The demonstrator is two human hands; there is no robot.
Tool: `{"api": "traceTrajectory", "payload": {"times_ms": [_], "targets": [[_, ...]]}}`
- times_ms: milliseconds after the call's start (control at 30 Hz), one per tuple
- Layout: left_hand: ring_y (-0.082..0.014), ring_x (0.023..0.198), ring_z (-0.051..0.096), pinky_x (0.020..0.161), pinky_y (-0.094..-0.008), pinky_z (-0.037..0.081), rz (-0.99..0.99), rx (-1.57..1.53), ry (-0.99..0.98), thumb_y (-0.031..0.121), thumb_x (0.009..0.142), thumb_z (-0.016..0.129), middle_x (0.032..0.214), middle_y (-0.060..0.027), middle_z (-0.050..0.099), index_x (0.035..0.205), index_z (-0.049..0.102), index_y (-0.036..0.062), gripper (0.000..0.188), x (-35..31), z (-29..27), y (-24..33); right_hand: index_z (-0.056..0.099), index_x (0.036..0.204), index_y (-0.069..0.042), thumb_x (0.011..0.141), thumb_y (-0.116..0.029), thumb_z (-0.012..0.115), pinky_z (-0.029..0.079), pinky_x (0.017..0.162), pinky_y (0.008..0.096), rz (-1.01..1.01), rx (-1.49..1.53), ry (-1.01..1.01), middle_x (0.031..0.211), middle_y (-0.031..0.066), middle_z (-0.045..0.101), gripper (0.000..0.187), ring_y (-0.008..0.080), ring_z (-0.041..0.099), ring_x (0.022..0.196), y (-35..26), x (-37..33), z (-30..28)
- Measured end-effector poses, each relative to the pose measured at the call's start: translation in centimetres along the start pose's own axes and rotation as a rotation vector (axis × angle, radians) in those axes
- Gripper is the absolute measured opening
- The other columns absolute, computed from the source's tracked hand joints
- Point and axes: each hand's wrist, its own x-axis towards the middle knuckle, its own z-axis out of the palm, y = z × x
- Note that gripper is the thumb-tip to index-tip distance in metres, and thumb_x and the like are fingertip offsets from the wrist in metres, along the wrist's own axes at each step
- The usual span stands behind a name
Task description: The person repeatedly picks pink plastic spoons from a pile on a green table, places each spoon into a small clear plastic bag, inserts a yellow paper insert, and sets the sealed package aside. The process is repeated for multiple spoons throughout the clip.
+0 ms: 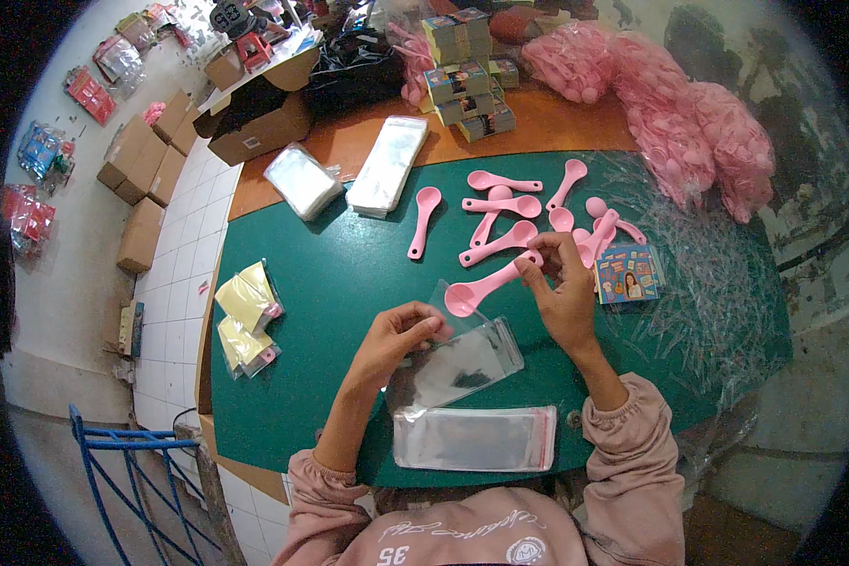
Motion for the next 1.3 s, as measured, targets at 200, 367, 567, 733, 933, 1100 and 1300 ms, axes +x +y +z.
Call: {"api": "traceTrajectory", "payload": {"times_ms": [200, 367, 567, 733, 933, 1100, 1300], "targets": [[-0.0122, 0.080, 0.061, 0.070, -0.0219, 0.047, 0.054, -0.088, 0.030, 0.008, 0.082, 0.061, 0.086, -0.0094, 0.065, 0.092, 0.055, 0.0000, 0.015, 0.1, -0.2, -0.6, 0.047, 0.100, -0.002, 0.083, -0.008, 0.060, 0.045, 0.062, 0.0197, -0.065, 0.094, 0.077, 0.081, 0.0043, 0.054, 0.022, 0.0076, 0.052, 0.070, -0.8, -0.4, 0.4], [-0.0130, 0.081, 0.062, 0.074, -0.0234, 0.049, 0.027, -0.051, 0.116, 0.007, 0.083, 0.060, 0.087, -0.0105, 0.065, 0.101, 0.053, -0.0014, 0.021, 0.0, 0.2, 0.0, 0.047, 0.100, -0.002, 0.083, -0.007, 0.060, 0.044, 0.062, 0.0201, -0.070, 0.082, 0.039, 0.080, 0.0029, 0.052, 0.022, 0.0071, 0.051, 0.070, -0.8, -0.6, 0.8], [-0.0101, 0.084, 0.059, 0.076, -0.0233, 0.046, 0.068, -0.061, -0.066, 0.011, 0.084, 0.059, 0.093, -0.0073, 0.063, 0.111, 0.053, -0.0016, 0.031, 0.2, 0.3, -0.7, 0.048, 0.096, -0.001, 0.080, -0.004, 0.062, 0.045, 0.065, 0.0204, 0.057, 0.007, -0.202, 0.081, 0.0033, 0.054, 0.021, 0.0066, 0.053, 0.075, -1.1, -0.7, 0.9], [-0.0105, 0.089, 0.057, 0.077, -0.0214, 0.044, 0.082, 0.179, -0.229, 0.020, 0.090, 0.050, 0.094, -0.0072, 0.062, 0.109, 0.055, -0.0036, 0.031, -0.4, 0.2, -0.2, 0.049, 0.094, 0.000, 0.079, -0.004, 0.063, 0.047, 0.066, 0.0217, 0.151, 0.111, -0.252, 0.077, 0.0039, 0.057, 0.021, 0.0072, 0.055, 0.072, -1.8, -1.3, 2.0], [-0.0108, 0.082, 0.059, 0.072, -0.0209, 0.045, 0.048, 0.079, -0.309, 0.026, 0.094, 0.040, 0.090, -0.0081, 0.063, 0.103, 0.057, -0.0045, 0.036, -1.7, 0.2, 1.6, 0.052, 0.092, 0.000, 0.085, -0.023, 0.059, 0.047, 0.064, 0.0241, 0.018, 0.109, -0.252, 0.079, 0.0050, 0.059, 0.025, 0.0097, 0.056, 0.070, -2.6, -1.5, 2.6], [-0.0126, 0.077, 0.060, 0.069, -0.0221, 0.047, 0.042, 0.130, -0.187, 0.027, 0.095, 0.039, 0.090, -0.0121, 0.063, 0.100, 0.058, -0.0052, 0.038, -2.0, 0.3, 2.3, 0.062, 0.095, -0.004, 0.087, -0.053, 0.039, 0.041, 0.083, 0.0358, -0.233, 0.073, -0.545, 0.109, 0.0119, 0.053, 0.055, 0.0208, 0.048, 0.101, -4.1, -1.9, 3.2], [-0.0174, 0.080, 0.063, 0.069, -0.0241, 0.051, 0.185, -0.102, -0.212, 0.027, 0.095, 0.036, 0.094, -0.0175, 0.063, 0.107, 0.054, -0.0051, 0.039, -2.3, -0.5, 2.5, 0.061, 0.100, -0.001, 0.077, -0.026, 0.061, 0.044, 0.072, 0.0337, 0.069, -0.891, 0.071, 0.103, 0.0133, 0.052, 0.034, 0.0222, 0.054, 0.086, -0.1, 0.3, -10.3]]}}
